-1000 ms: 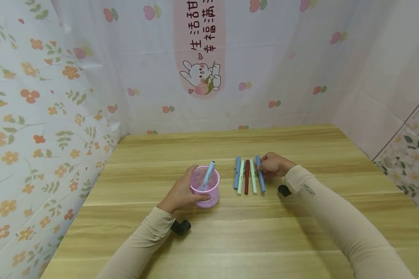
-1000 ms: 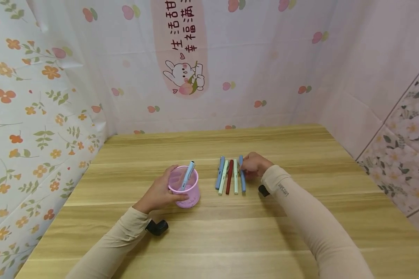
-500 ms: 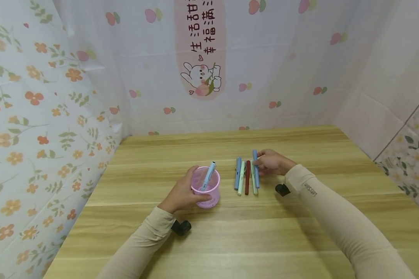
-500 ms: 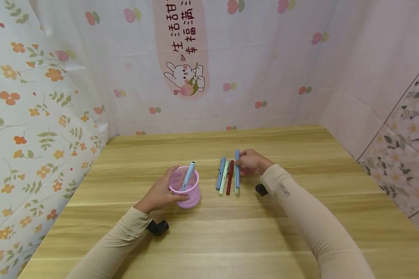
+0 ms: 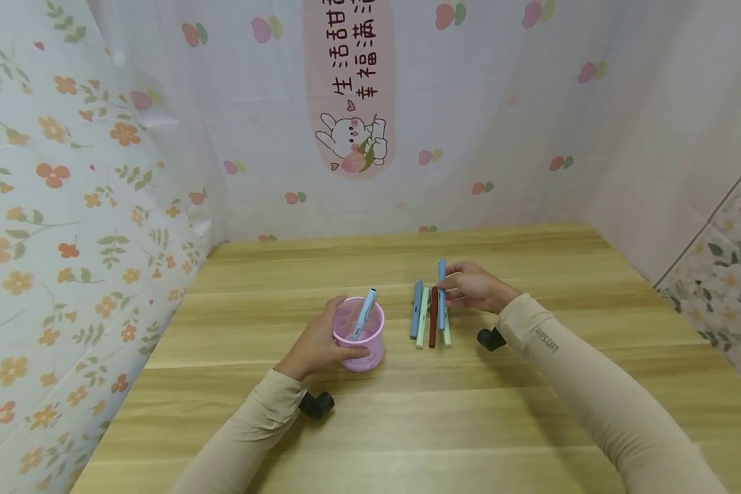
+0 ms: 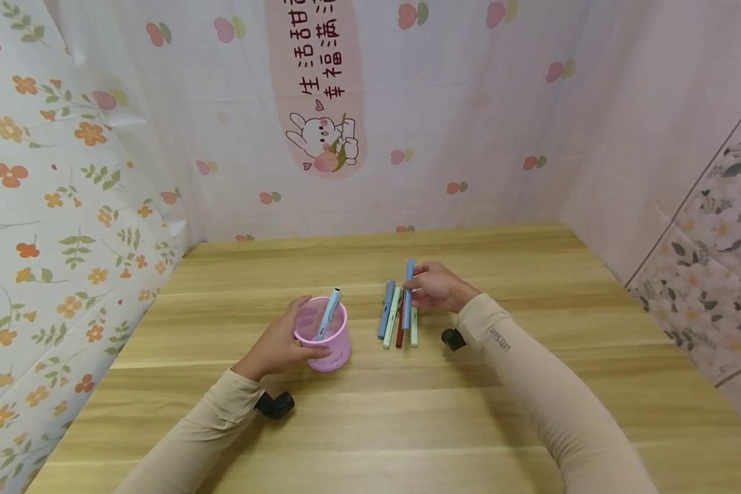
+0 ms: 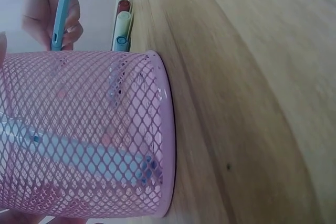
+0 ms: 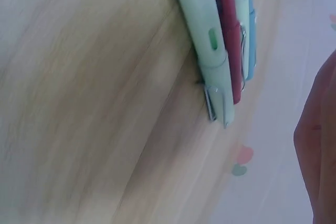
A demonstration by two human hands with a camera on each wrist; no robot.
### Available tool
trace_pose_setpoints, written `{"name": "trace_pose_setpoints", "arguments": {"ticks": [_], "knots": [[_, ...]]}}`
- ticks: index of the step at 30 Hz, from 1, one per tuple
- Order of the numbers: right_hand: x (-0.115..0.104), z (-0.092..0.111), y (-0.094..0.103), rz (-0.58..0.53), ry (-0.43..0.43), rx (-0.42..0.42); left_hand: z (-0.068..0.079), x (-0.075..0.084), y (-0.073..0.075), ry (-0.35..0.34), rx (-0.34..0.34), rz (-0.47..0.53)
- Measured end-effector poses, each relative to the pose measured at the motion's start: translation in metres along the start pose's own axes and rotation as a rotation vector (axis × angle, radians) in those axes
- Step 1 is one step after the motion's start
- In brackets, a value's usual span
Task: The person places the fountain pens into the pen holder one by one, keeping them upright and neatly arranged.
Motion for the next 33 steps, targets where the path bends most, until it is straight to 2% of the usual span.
{"name": "trace_pose_setpoints", "arguments": {"ticks": [9, 25, 33], "knots": [[0.001, -0.002, -0.011, -0.112, 0.034, 0.016, 0.001, -0.002, -0.001, 0.019, 0.001, 0.002], [-0.011, 0.002, -0.023, -0.145, 0.095, 0.043, -0.005, 0.001, -0.001, 0.011, -0.002, -0.010], [-0.012, 0.002, -0.028, -0.180, 0.108, 0.059, -0.004, 0.004, 0.000, 0.039, -0.011, -0.019]]}}
Point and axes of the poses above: each hand's wrist, its own z-axis away from the middle knuckle, its own y-axis out of the back of the hand, x = y × z, the point moved 2 cm from there along -z, towards the middle knuckle, and after that the axes turned 2 degrees about x, right-handed, at the moved point
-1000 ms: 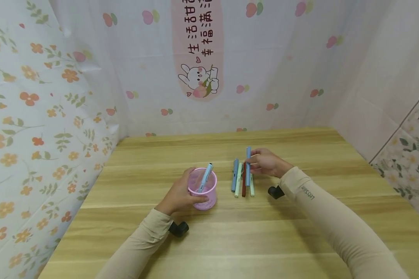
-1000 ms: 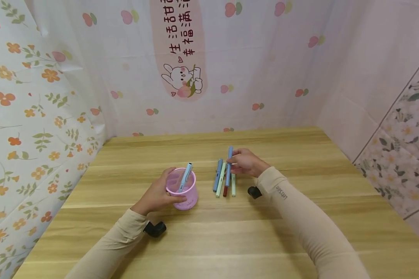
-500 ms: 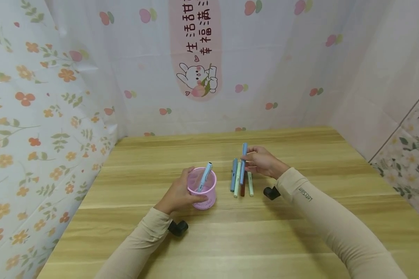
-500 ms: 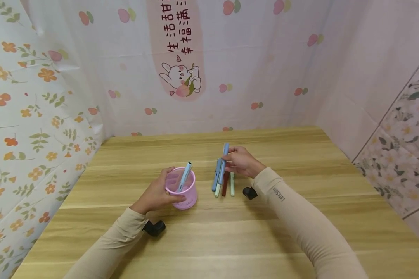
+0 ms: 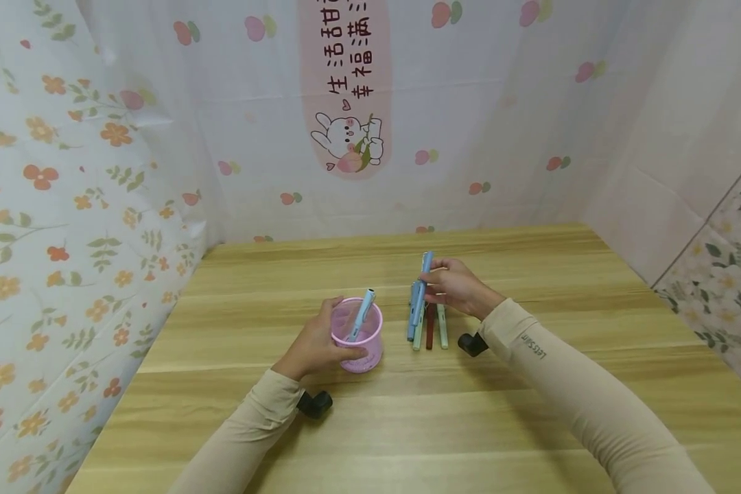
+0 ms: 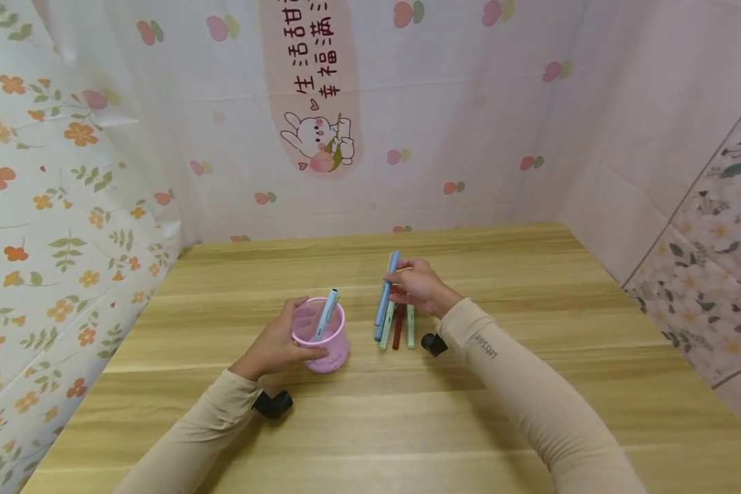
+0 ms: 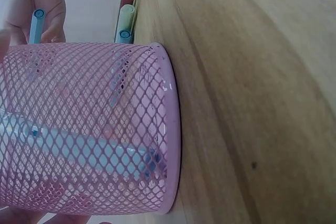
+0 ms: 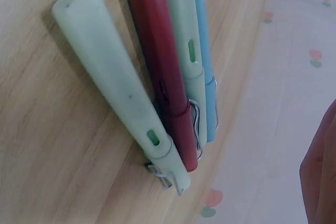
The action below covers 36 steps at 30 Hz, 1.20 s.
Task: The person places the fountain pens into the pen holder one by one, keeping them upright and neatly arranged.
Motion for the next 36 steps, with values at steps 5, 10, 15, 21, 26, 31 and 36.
{"name": "trace_pose_setpoints", "arguments": {"ticks": [5, 10, 15, 21, 26, 31, 36], "knots": [[0.003, -0.002, -0.005, -0.020, 0.015, 0.011, 0.002, -0.002, 0.000, -0.003, 0.003, 0.025], [0.007, -0.003, -0.009, -0.040, 0.007, 0.004, 0.005, -0.007, -0.001, 0.000, 0.002, 0.027], [0.003, -0.003, -0.010, -0.044, 0.026, 0.022, 0.002, -0.005, -0.001, -0.011, 0.006, 0.046], [-0.002, 0.000, -0.015, -0.064, 0.033, 0.005, -0.001, -0.003, 0.000, 0.003, 0.003, 0.031], [-0.005, 0.003, -0.021, -0.072, 0.042, -0.017, 0.000, -0.001, 0.000, 0.012, 0.002, 0.037], [-0.004, 0.004, -0.026, -0.087, 0.052, -0.053, 0.000, -0.002, 0.000, 0.012, -0.001, 0.038], [-0.007, 0.006, -0.032, -0.092, 0.052, -0.058, 0.000, -0.002, 0.000, 0.018, 0.001, 0.041]]}}
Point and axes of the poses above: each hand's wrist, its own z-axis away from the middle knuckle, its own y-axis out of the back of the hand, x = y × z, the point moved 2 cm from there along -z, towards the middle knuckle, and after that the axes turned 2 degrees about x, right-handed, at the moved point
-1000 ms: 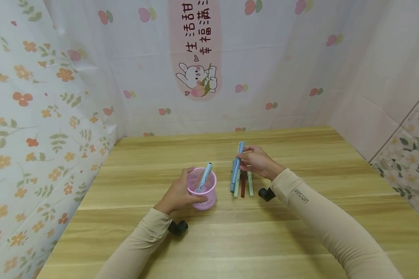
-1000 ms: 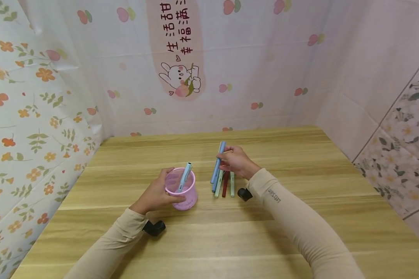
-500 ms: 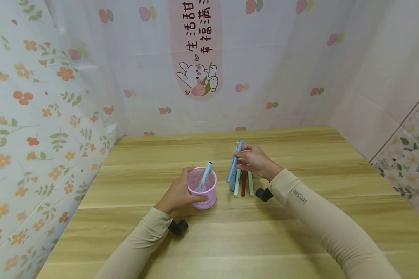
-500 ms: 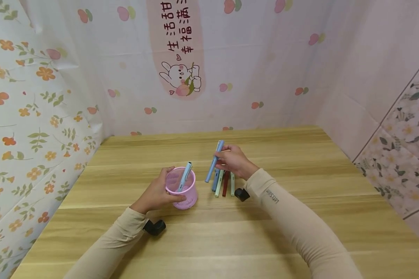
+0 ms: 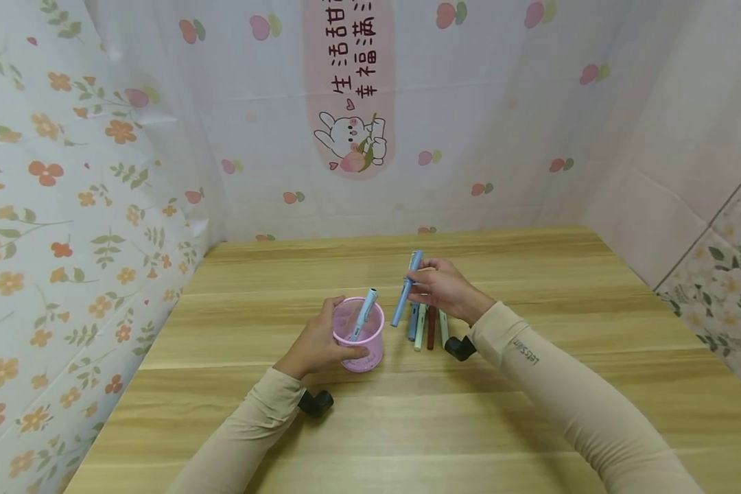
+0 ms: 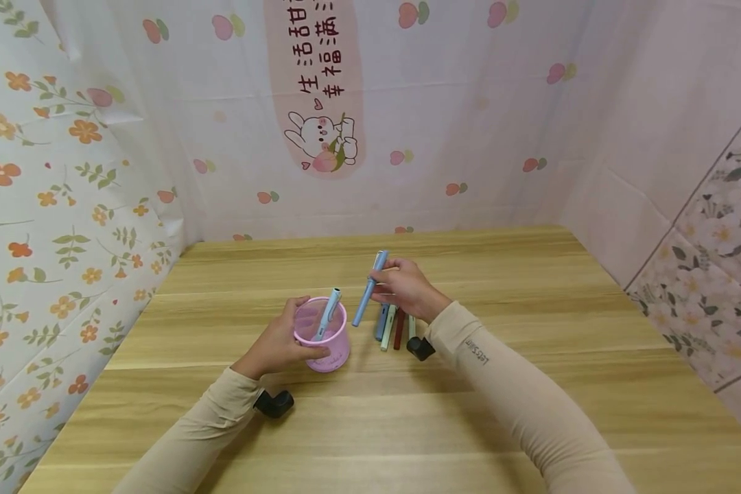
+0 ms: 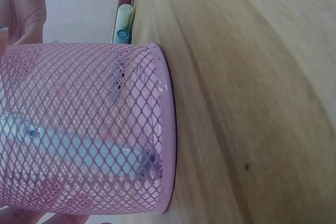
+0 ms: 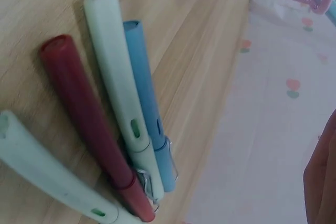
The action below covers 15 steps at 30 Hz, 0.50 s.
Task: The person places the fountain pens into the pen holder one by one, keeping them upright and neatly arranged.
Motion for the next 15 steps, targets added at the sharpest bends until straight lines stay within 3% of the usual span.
{"name": "trace_pose_setpoints", "arguments": {"ticks": [9, 15], "knots": [[-0.001, 0.003, -0.011, 0.004, 0.009, 0.047, -0.002, -0.002, -0.002, -0.041, 0.003, 0.007], [0.003, 0.002, -0.019, -0.025, 0.034, 0.112, 0.001, -0.002, 0.000, -0.032, 0.014, -0.002]]}}
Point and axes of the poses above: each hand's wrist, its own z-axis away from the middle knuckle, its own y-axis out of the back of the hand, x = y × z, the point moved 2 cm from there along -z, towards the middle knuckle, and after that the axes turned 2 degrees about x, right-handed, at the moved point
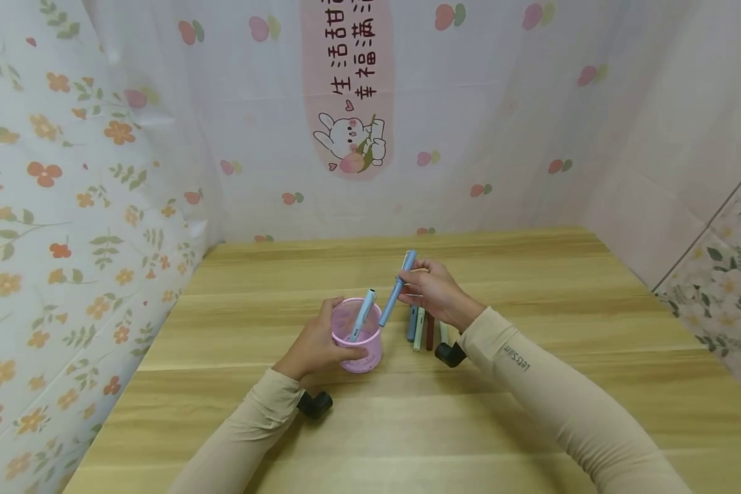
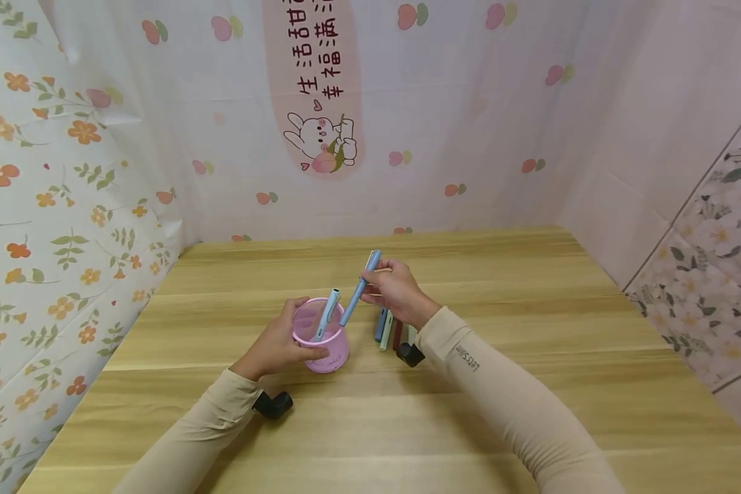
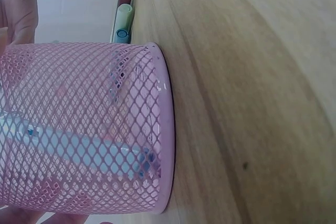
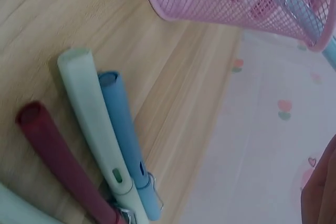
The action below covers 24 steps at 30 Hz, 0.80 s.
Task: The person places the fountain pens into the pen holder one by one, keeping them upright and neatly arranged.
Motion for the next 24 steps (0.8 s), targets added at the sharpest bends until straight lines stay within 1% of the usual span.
{"name": "trace_pose_setpoints", "arguments": {"ticks": [4, 11, 14, 17, 24], "knots": [[0.000, 0.002, -0.003, -0.008, 0.012, 0.019, -0.001, 0.001, 0.000, 0.016, -0.008, 0.000], [0.000, 0.003, -0.009, -0.014, 0.047, 0.059, -0.003, 0.001, 0.000, 0.014, -0.006, -0.005], [0.000, 0.004, -0.010, 0.008, 0.079, 0.065, -0.004, 0.002, 0.000, 0.009, -0.004, -0.002], [0.000, 0.006, -0.011, 0.037, 0.127, 0.068, -0.005, 0.003, 0.000, -0.011, 0.000, 0.003], [0.005, 0.007, -0.015, 0.097, 0.153, 0.065, -0.004, -0.001, -0.002, -0.016, -0.008, 0.046]]}}
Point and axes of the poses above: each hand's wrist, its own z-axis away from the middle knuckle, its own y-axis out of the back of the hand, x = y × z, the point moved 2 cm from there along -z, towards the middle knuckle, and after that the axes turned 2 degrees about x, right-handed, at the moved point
